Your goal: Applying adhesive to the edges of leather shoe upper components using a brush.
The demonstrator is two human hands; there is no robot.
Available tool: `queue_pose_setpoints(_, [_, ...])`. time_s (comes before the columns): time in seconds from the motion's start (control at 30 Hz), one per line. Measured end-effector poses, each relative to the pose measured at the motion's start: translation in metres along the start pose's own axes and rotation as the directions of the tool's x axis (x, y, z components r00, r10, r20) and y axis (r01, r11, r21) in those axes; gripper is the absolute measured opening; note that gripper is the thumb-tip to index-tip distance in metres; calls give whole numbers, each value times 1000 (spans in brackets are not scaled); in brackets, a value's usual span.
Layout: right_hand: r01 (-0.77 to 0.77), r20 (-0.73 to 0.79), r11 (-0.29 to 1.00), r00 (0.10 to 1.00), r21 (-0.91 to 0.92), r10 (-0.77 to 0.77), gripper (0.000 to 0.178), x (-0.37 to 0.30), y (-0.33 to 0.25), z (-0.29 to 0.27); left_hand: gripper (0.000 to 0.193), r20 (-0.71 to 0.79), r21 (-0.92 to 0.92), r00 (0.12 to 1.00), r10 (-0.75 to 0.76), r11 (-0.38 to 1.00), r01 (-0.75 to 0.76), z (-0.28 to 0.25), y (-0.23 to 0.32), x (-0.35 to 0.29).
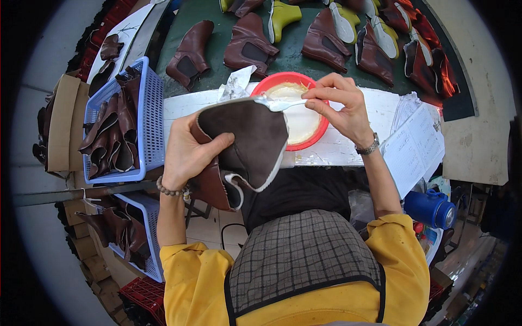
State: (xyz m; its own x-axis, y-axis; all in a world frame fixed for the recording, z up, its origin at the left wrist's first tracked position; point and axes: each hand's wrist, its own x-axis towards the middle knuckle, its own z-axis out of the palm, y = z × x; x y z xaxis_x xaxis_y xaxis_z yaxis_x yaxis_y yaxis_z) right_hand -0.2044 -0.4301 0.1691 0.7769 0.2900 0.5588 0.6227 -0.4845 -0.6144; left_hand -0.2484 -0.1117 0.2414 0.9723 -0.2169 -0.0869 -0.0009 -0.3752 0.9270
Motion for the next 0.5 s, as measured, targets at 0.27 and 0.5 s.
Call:
queue_pose_setpoints(0.27, [-58,-126,998,990,-20,55,20,-32,-21,17,29,-371,-116,925,86,983,-139,8,-13,-8])
queue_pose_setpoints(0.5, [-124,5,989,992,85,124,16,-21,-15,6,29,-104,-238,995,-1,971,-24,-7,-20,-5])
